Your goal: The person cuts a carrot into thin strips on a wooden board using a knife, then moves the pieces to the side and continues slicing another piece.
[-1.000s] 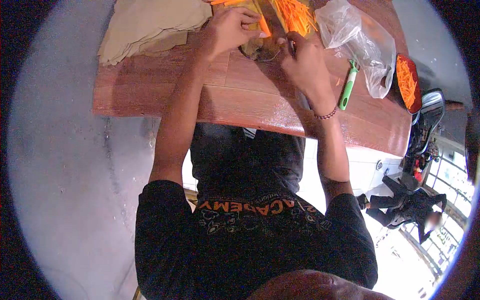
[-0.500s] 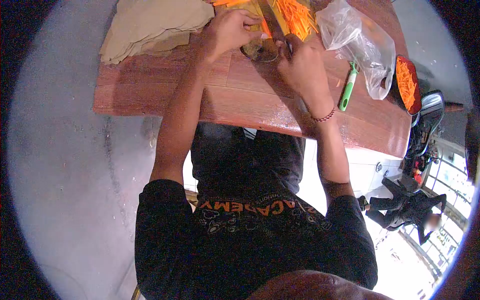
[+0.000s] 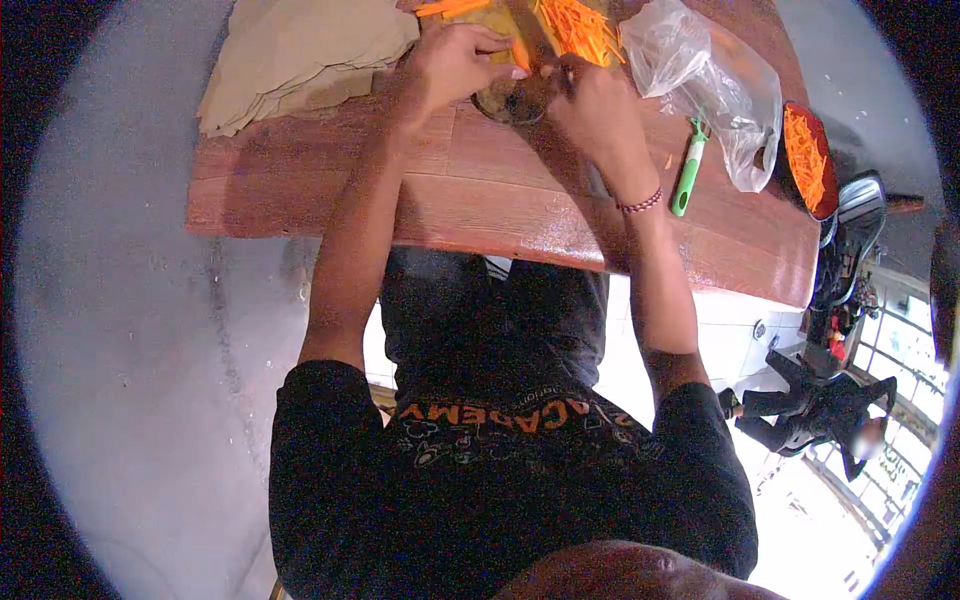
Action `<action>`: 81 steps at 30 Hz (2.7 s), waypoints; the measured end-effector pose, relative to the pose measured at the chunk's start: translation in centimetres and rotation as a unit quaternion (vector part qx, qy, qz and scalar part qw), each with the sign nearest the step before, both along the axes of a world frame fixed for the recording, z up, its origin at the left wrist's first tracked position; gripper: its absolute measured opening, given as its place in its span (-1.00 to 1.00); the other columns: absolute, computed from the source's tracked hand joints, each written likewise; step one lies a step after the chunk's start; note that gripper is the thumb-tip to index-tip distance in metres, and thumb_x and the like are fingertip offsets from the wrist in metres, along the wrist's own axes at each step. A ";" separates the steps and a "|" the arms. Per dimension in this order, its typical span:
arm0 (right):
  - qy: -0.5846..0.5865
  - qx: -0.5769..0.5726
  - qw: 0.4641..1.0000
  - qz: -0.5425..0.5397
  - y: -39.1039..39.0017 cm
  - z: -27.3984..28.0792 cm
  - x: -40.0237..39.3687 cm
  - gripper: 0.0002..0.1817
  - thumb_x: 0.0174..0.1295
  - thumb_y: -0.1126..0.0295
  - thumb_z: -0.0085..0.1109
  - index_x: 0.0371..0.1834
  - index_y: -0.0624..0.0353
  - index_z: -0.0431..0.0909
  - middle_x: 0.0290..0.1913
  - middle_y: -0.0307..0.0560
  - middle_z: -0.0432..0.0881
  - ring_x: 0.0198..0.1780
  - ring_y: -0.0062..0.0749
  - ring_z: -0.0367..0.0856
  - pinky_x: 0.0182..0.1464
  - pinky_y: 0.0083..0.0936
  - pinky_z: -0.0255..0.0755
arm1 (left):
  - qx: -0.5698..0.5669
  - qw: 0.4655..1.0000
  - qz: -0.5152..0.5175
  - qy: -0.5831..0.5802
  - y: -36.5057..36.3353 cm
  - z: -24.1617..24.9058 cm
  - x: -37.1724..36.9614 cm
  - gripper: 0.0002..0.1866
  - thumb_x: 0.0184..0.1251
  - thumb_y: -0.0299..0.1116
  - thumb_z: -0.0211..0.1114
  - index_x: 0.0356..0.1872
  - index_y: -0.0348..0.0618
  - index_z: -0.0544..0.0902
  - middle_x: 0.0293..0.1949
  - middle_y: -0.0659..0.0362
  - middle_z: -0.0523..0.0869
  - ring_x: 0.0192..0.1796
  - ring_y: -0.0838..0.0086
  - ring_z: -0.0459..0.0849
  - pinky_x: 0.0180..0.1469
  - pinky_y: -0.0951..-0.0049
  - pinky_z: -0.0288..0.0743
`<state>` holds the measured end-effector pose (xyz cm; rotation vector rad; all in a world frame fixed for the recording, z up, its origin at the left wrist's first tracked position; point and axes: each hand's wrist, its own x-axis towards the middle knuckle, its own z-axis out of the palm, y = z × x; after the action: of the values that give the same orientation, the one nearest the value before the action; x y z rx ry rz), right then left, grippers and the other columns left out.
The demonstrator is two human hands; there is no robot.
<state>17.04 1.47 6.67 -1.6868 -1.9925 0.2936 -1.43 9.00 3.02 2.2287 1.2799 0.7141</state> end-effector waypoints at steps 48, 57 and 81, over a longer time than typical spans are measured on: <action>0.021 -0.018 0.998 -0.063 0.9 -0.5 0.0 -0.64 0.33 0.17 0.09 -0.19 0.32 0.61 -0.34 0.45 0.60 -0.20 0.36 0.61 -0.15 0.04 0.49 | -0.003 1.000 -0.001 -0.004 0.6 -1.1 -0.5 -0.49 0.04 0.11 0.50 -0.04 0.07 0.77 -0.31 -0.03 0.78 -0.28 0.14 0.77 -0.04 0.26 0.61; 0.051 -0.020 0.998 -0.043 -0.8 0.1 0.5 -0.62 0.31 0.21 0.10 -0.33 0.41 0.63 -0.41 0.44 0.62 -0.28 0.34 0.65 -0.18 0.04 0.52 | -0.024 1.000 -0.003 -0.020 -0.2 -0.5 -0.3 -0.47 0.07 0.06 0.49 -0.02 -0.07 0.75 -0.04 0.09 0.76 -0.04 0.23 0.76 0.10 0.33 0.57; 0.133 -0.043 0.985 -0.098 -1.5 0.5 2.8 -0.65 0.30 0.19 0.15 -0.21 0.33 0.65 -0.39 0.38 0.65 -0.25 0.28 0.67 -0.21 -0.06 0.50 | 0.250 0.964 -0.010 0.092 -1.2 -1.3 2.0 -0.49 0.23 0.17 0.32 0.03 0.06 0.74 0.19 0.30 0.66 0.24 0.16 0.53 0.34 0.13 0.35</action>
<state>19.88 0.00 7.21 -1.7775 -1.6278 0.5114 0.61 7.82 1.77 2.7620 1.2642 0.9229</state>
